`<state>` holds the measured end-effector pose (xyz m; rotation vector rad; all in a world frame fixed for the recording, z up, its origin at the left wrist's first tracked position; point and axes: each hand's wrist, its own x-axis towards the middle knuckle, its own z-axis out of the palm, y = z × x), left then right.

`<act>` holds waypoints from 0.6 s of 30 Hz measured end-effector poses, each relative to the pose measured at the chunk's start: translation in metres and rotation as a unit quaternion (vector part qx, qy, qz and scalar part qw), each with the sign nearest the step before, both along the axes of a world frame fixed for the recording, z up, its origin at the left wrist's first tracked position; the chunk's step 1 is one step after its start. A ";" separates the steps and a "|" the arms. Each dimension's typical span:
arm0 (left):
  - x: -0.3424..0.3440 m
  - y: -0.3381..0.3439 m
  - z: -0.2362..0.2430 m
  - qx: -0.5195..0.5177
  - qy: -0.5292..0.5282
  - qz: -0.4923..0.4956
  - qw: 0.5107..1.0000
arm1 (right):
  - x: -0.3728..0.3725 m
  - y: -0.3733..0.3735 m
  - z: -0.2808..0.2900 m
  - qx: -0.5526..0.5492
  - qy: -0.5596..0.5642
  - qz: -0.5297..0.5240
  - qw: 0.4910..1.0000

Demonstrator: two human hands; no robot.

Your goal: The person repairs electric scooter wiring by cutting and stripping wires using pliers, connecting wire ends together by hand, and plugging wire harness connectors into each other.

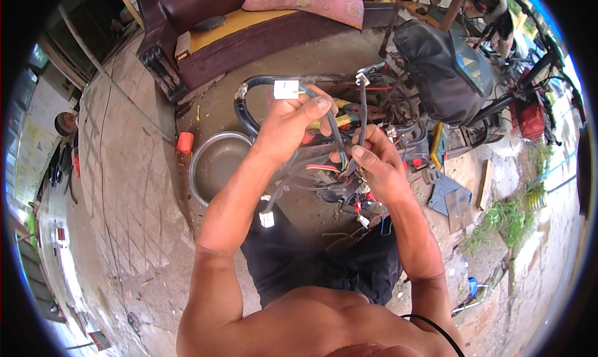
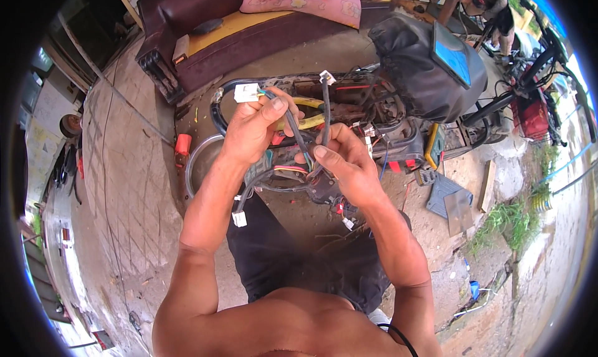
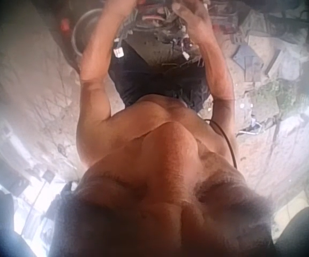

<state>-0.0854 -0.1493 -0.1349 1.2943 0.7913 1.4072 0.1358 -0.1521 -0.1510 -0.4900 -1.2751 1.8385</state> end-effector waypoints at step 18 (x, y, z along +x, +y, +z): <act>0.005 -0.005 0.007 0.004 0.095 -0.059 0.994 | -0.007 -0.009 -0.010 -0.002 -0.028 -0.064 0.998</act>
